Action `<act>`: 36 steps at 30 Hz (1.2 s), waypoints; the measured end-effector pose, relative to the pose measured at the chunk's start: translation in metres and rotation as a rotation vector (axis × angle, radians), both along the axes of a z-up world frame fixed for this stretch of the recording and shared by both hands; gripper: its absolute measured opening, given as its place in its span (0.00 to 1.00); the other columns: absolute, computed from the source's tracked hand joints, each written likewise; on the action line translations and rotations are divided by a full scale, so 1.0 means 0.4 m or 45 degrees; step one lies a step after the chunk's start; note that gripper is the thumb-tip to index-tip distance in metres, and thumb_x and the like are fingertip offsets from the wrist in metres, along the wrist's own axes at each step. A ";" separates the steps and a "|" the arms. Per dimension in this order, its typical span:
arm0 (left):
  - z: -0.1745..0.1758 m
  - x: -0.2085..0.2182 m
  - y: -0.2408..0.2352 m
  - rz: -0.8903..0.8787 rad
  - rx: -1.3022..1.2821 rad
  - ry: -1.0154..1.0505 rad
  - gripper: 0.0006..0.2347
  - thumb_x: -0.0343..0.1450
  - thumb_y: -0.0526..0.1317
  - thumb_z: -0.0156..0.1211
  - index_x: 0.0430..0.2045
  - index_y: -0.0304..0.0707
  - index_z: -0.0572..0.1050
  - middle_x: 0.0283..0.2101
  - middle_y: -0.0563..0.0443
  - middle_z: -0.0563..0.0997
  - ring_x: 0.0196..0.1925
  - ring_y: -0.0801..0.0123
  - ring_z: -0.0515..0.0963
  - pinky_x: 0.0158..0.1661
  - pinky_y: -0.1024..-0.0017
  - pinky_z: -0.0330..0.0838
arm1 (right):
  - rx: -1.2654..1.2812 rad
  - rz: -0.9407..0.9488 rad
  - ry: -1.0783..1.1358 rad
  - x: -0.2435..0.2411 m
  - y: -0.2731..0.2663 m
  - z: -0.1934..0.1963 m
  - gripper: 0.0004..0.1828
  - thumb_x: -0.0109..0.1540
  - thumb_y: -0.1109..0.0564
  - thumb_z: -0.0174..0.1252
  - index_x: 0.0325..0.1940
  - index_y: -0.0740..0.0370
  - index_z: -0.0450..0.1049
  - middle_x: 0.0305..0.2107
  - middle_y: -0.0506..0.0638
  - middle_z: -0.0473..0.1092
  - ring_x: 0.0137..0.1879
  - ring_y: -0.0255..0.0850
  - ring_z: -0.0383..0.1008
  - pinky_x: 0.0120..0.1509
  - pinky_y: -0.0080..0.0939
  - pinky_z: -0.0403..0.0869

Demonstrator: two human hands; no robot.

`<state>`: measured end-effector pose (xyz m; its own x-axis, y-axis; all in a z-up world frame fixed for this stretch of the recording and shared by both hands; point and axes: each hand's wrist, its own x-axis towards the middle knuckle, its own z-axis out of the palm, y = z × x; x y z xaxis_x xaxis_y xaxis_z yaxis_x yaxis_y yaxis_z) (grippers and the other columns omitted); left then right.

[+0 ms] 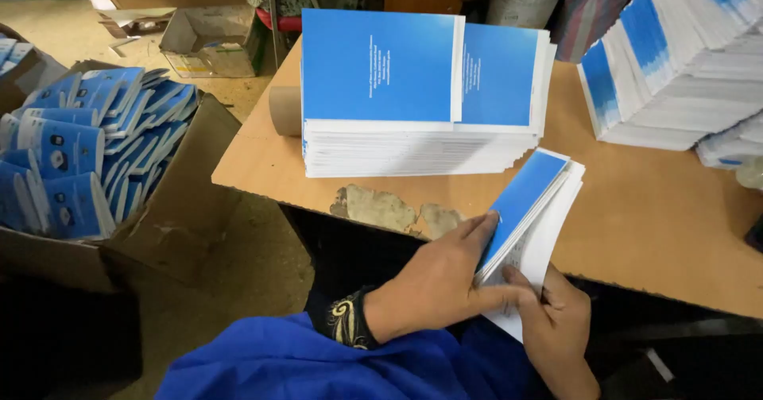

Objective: Folding and stacking paper booklets by hand on a table.

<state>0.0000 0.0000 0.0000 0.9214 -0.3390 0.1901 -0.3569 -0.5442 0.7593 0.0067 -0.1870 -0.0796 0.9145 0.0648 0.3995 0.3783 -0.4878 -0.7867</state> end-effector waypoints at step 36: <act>-0.215 0.082 0.039 0.427 0.064 -0.144 0.20 0.73 0.41 0.46 0.58 0.35 0.55 0.43 0.35 0.72 0.36 0.39 0.76 0.33 0.50 0.69 | 0.601 -0.230 0.003 0.119 0.002 -0.022 0.20 0.65 0.58 0.48 0.61 0.67 0.66 0.56 0.54 0.66 0.62 0.44 0.65 0.66 0.45 0.66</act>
<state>0.0328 0.0154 -0.0860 0.9570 -0.0329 0.2883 -0.2326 -0.6810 0.6943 0.0541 -0.1863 -0.0882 0.8953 -0.2814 0.3452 0.3188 -0.1363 -0.9380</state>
